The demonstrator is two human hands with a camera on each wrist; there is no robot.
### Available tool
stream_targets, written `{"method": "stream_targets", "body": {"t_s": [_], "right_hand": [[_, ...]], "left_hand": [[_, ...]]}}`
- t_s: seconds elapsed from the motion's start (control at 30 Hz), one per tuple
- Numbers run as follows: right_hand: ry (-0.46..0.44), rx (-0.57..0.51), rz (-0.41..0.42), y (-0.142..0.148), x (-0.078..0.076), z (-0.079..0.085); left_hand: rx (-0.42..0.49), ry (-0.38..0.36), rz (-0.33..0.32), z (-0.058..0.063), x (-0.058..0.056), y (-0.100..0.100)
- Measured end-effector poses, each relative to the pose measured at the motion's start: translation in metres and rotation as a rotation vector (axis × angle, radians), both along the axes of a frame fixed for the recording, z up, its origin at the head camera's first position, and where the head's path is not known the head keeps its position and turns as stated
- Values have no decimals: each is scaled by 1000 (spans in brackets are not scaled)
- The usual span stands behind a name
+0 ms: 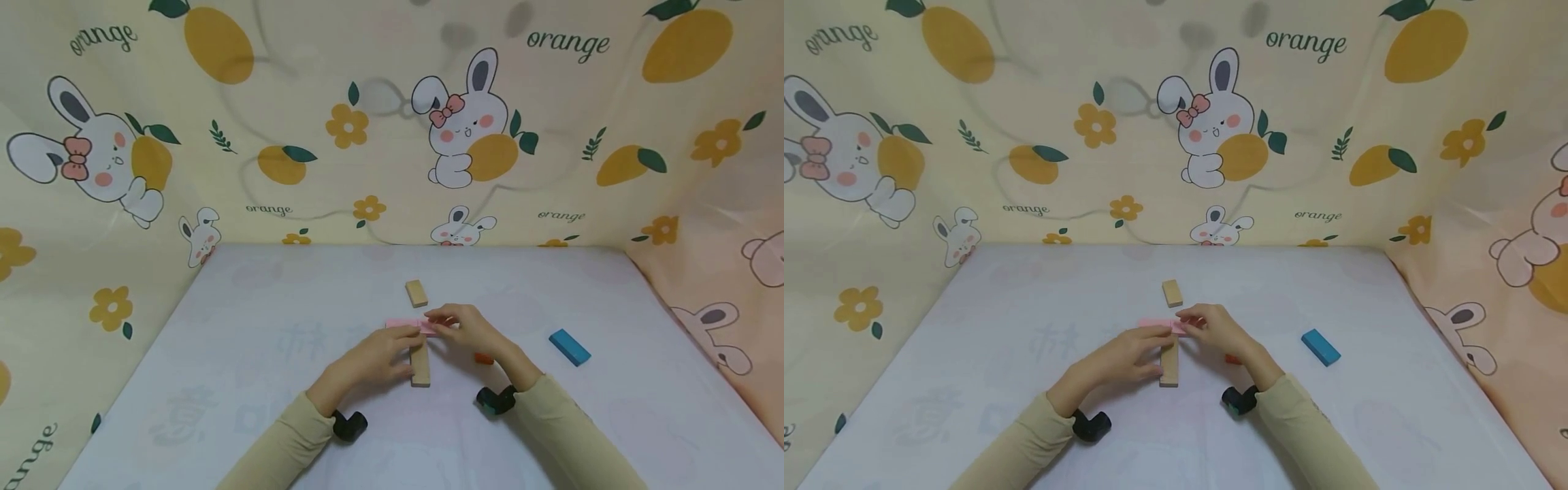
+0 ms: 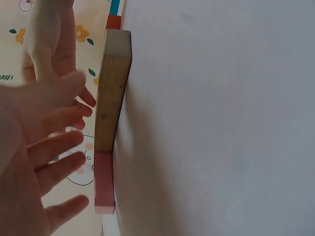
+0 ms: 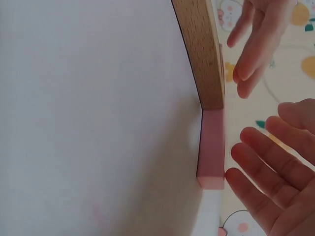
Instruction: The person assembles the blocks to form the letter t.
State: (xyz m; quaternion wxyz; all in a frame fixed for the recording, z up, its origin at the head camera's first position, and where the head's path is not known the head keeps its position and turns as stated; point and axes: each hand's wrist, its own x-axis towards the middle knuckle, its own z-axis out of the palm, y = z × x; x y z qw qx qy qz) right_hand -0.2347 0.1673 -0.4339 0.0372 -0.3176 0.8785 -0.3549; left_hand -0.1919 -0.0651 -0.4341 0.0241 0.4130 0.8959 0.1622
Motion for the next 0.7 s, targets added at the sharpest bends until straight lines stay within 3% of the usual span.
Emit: {"method": "stream_targets", "body": {"t_s": [0.1,0.3,0.47,0.7], "right_hand": [[-29,-2,-36,0,-6,1],[-48,-31,-111,0,-18,2],[-61,-37,-126,3,-31,-1],[-195,-73,-171,4,-45,-1]], "left_hand": [[-46,-6,-25,-2,0,3],[-139,-91,33,-1,2,8],[-146,-131,56,0,2,11],[-156,-169,72,0,1,13]]}}
